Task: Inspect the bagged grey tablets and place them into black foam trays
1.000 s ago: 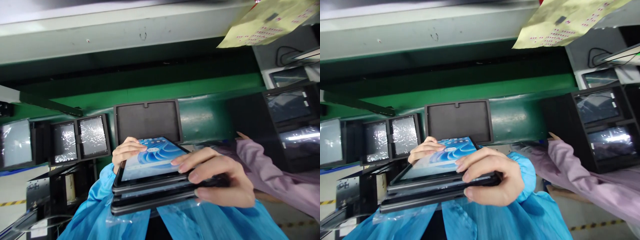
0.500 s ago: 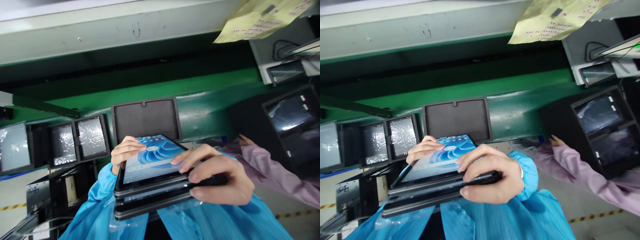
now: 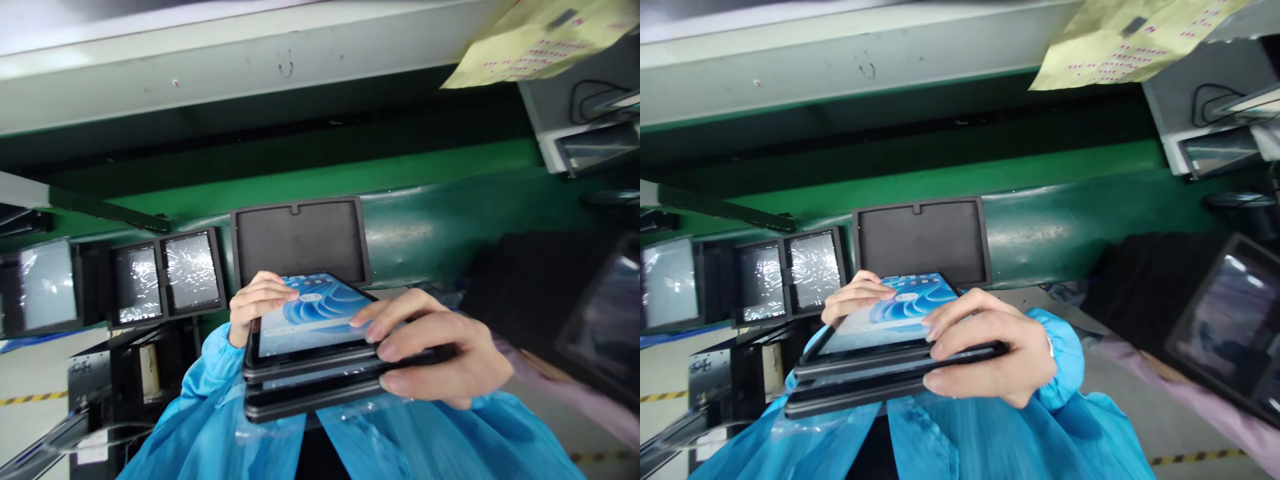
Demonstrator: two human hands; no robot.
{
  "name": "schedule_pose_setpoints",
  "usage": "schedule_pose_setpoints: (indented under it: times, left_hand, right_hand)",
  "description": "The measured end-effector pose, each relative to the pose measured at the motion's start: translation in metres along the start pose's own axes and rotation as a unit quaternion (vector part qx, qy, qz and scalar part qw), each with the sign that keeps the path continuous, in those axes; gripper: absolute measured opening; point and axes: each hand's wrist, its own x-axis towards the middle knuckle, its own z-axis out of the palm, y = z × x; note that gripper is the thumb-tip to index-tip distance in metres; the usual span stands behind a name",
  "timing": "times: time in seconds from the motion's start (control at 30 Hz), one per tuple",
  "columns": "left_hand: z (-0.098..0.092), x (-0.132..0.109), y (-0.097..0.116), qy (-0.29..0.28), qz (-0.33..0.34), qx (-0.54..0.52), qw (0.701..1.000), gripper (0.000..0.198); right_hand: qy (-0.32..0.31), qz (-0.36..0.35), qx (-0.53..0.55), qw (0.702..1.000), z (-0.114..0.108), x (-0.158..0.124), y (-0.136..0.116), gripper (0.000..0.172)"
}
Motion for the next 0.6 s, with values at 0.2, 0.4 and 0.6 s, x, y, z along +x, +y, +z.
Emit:
schedule_pose_setpoints:
  times: [0.2,0.4,0.6]
  left_hand:
    - [0.000,-0.004,-0.001,-0.023,-0.001,-0.019,1.000,0.025]
    - [0.004,-0.007,-0.001,0.008,-0.008,-0.027,1.000,0.028]
    - [0.005,0.000,-0.003,0.008,0.025,-0.027,0.999,0.028]
  right_hand:
    - [0.005,-0.005,-0.001,1.000,-0.004,-0.017,0.004,0.014]
    - [-0.041,0.025,-0.003,0.999,-0.007,-0.023,0.007,0.019]
    - [-0.040,0.004,-0.013,0.999,-0.010,-0.006,-0.001,0.020]
